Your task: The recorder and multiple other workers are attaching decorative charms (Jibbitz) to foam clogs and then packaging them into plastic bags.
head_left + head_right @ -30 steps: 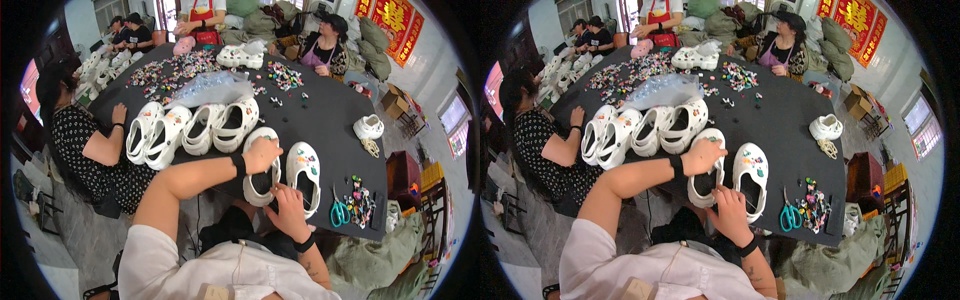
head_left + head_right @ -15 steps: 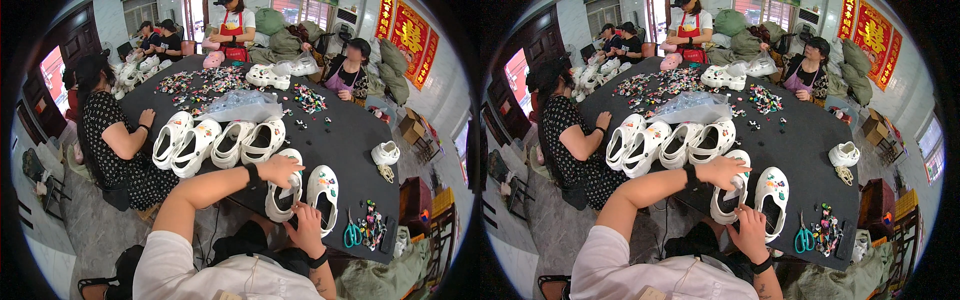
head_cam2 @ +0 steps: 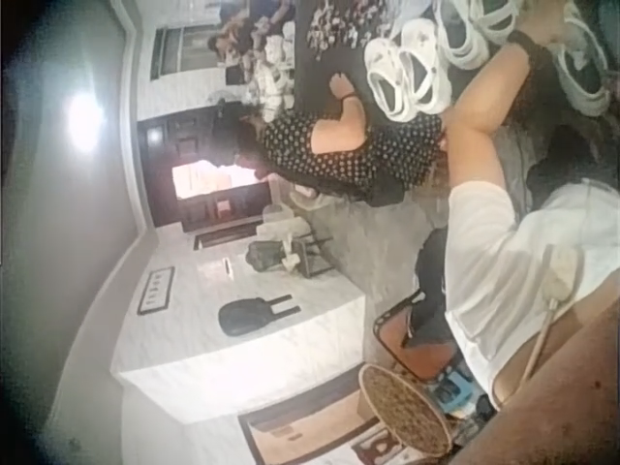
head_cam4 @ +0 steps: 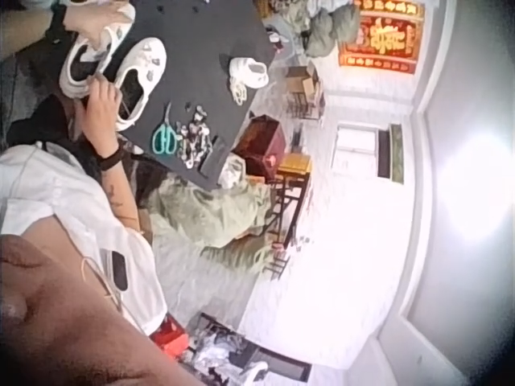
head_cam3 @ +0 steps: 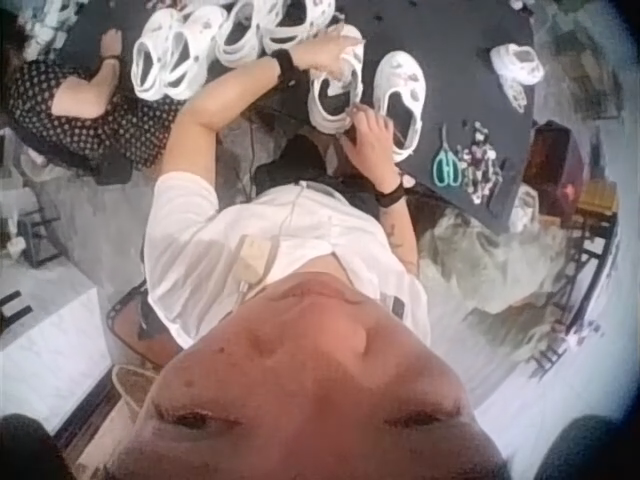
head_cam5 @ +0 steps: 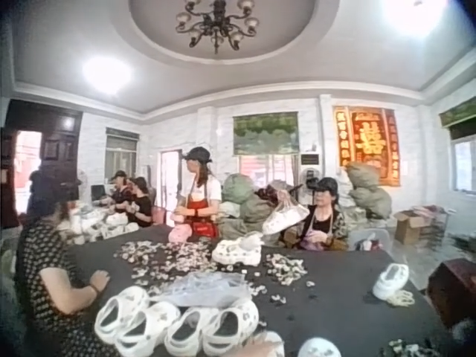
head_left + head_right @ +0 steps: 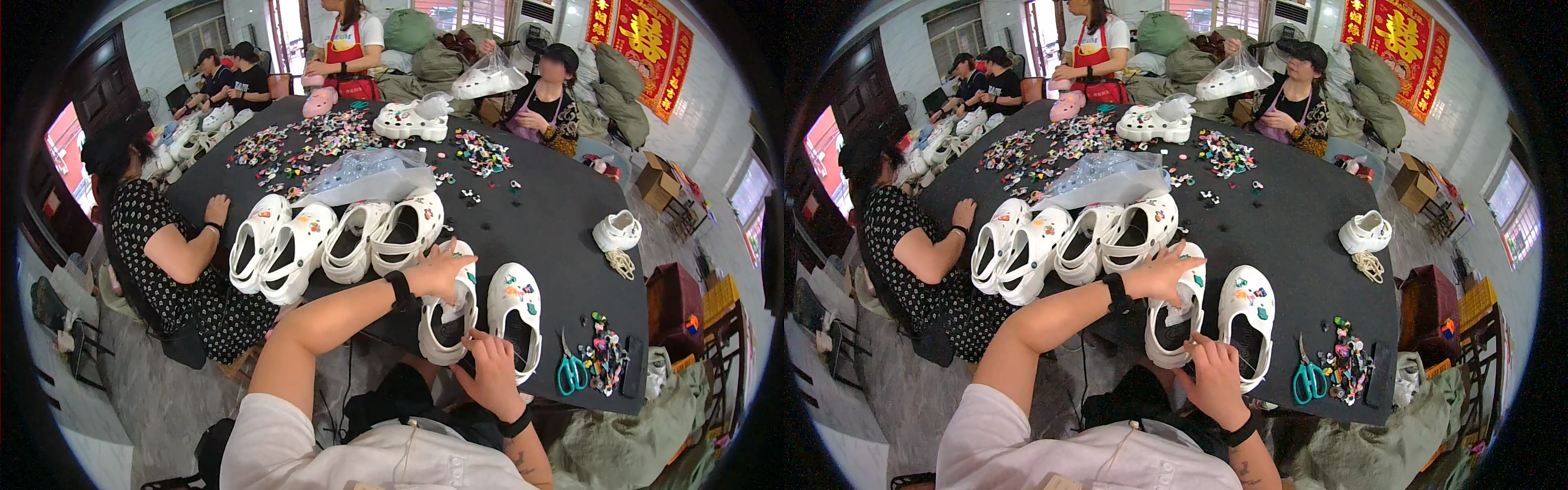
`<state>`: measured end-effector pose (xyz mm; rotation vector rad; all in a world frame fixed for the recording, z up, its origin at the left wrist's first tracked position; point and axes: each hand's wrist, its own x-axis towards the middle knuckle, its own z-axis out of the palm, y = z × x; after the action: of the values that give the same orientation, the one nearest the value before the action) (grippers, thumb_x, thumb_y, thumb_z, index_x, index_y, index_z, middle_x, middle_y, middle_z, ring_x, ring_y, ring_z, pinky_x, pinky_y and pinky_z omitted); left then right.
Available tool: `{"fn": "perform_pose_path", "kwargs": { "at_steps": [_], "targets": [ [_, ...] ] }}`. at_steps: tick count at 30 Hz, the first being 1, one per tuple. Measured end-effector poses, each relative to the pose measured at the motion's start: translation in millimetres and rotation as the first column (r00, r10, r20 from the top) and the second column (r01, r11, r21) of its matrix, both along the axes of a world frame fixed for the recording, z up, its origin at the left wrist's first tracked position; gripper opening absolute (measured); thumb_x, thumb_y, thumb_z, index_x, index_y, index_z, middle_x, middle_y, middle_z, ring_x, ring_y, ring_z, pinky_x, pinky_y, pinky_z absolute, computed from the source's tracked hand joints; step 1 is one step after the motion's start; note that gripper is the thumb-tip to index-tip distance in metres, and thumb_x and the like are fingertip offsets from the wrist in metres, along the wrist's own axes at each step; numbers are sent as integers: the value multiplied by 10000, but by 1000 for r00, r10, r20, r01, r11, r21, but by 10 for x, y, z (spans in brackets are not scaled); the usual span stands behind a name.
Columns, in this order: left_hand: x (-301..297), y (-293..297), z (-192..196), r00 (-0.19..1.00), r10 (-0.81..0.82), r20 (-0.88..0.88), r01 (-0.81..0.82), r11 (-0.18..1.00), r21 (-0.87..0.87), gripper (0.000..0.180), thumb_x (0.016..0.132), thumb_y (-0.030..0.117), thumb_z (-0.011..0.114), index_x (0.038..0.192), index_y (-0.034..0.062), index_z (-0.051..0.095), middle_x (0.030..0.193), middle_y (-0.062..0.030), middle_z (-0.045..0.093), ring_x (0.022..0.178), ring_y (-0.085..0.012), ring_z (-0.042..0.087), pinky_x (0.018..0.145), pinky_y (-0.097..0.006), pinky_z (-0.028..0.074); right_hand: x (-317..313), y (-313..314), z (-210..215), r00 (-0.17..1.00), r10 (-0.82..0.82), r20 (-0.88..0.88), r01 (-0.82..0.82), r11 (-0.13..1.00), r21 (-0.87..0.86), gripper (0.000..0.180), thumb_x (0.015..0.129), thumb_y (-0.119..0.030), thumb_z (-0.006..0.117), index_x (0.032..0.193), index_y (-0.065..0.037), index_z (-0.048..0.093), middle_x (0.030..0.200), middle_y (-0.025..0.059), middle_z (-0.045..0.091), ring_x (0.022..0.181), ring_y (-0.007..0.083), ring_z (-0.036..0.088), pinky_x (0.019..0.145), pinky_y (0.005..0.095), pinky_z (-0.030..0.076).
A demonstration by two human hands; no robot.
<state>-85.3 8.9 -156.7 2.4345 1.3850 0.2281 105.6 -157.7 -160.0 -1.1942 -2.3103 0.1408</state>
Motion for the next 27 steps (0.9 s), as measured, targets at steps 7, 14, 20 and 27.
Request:
{"fn": "perform_pose_path", "kwargs": {
  "at_steps": [7,14,20,27],
  "targets": [
    [116,-108,-124,987,-73,-143,112,951,290,639,687,89,716,1305,177,574,1280,-268,516,1026,-471,596,817,-469,552,-17,23,-12,1000,6,-3,-6,1000,2,484,719,-208,778,1135,-51,586,1219,124,590,1065,272,564,936,414,398],
    [154,-228,-203,993,-9,-122,63,894,444,532,717,43,676,1225,196,636,1310,-228,526,971,-464,632,766,-432,579,-64,10,-58,1000,-29,7,29,999,25,462,720,-211,770,1112,-49,586,1193,118,592,1036,264,565,903,407,410],
    [-23,-150,-401,988,-118,99,56,872,487,455,766,58,651,1202,191,657,1292,-130,608,1052,-461,595,841,-450,550,-86,-51,-11,984,46,-174,-59,996,-69,447,757,-177,762,1132,-37,561,1212,144,576,1060,313,557,917,422,426],
    [-361,-139,-104,858,-154,489,126,988,90,827,705,227,778,1438,84,423,1460,-196,427,1369,-351,397,1132,-417,323,446,-296,75,740,-101,-664,28,992,-119,222,828,-73,696,1037,-32,633,1204,169,608,1119,291,585,952,373,448]
  ]
}}
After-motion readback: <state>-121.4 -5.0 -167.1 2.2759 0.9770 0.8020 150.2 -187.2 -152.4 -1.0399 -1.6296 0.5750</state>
